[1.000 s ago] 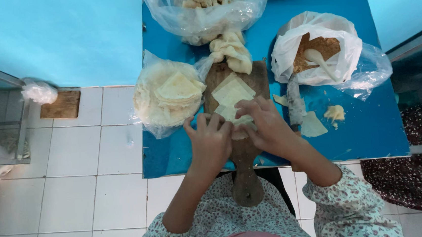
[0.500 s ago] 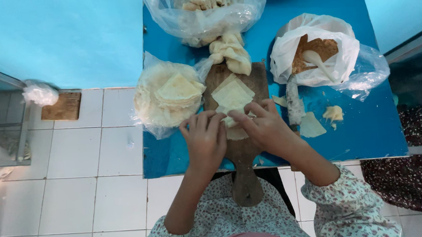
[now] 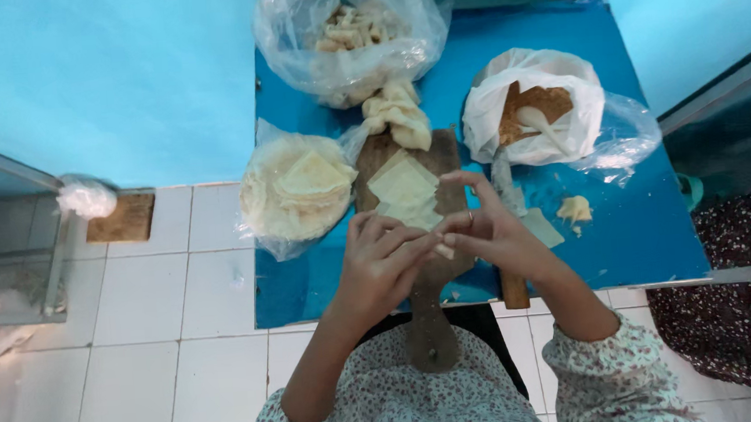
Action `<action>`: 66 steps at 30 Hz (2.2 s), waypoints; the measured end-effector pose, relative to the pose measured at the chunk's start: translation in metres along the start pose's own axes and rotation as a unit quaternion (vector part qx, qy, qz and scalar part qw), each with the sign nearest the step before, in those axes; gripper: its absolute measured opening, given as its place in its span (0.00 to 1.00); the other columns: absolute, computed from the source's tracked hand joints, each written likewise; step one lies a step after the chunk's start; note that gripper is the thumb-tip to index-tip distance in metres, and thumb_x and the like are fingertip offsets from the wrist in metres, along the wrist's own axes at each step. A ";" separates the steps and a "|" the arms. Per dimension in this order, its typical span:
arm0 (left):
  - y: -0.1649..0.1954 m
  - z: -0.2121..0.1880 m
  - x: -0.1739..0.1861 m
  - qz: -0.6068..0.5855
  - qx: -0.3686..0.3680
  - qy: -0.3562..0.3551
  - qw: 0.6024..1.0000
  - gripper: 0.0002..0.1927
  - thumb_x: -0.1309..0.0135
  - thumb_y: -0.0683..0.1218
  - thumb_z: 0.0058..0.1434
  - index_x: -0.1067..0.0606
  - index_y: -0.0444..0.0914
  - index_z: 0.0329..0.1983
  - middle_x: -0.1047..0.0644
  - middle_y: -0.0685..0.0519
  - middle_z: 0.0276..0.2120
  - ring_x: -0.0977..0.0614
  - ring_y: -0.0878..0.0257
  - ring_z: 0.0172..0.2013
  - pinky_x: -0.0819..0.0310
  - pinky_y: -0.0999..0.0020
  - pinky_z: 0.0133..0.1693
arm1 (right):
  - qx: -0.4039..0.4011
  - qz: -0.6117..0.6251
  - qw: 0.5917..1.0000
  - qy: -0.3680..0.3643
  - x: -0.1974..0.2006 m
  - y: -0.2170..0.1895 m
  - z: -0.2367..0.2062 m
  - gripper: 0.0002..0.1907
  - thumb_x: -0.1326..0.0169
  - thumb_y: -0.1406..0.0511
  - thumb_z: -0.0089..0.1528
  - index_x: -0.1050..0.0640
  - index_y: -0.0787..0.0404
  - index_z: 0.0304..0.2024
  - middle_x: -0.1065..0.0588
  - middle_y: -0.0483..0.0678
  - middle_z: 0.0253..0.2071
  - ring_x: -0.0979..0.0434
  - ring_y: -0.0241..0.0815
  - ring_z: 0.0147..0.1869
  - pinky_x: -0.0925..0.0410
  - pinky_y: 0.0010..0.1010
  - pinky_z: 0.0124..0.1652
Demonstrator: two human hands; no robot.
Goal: The person folds thin square pastry wrappers around a scoop of brown filling, pinching the edges closed by hand on a wooden board. The folded pastries are placed onto a growing pile of finished pieces, with wrappers taken from a stack and filling from a plastic bag.
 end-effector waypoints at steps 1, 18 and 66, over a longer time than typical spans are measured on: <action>0.004 0.003 -0.001 0.007 -0.002 -0.002 1.000 0.18 0.37 0.41 0.56 0.20 0.43 0.51 0.22 0.58 0.43 0.23 0.56 0.46 0.35 0.47 0.56 | 0.008 0.000 1.000 0.009 0.001 -0.003 -0.006 0.39 0.44 0.74 0.64 0.48 0.55 0.72 0.21 0.50 0.44 0.21 0.35 0.48 0.28 0.29 0.48; -0.087 0.180 0.021 0.288 0.012 0.001 0.957 0.08 0.40 0.45 0.66 0.19 0.48 0.48 0.20 0.52 0.44 0.23 0.49 0.51 0.38 0.41 0.57 | 0.179 -0.614 0.665 0.386 0.105 -0.099 -0.070 0.23 0.36 0.69 0.62 0.29 0.62 0.57 0.20 0.53 0.43 0.20 0.54 0.46 0.29 0.43 0.43; -0.020 -0.028 -0.017 0.028 0.282 0.012 0.959 0.12 0.44 0.38 0.60 0.30 0.33 0.46 0.22 0.40 0.40 0.20 0.41 0.41 0.28 0.48 0.40 | 0.244 -0.477 0.719 0.443 0.131 -0.065 0.003 0.22 0.42 0.78 0.64 0.34 0.67 0.58 0.18 0.55 0.39 0.15 0.42 0.37 0.24 0.29 0.35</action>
Point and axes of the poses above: each hand's wrist, its own z-axis towards the middle knuckle, its own x-axis out of the back of the hand, y = z × x, the point moved 4 cm from there along z, towards the middle knuckle
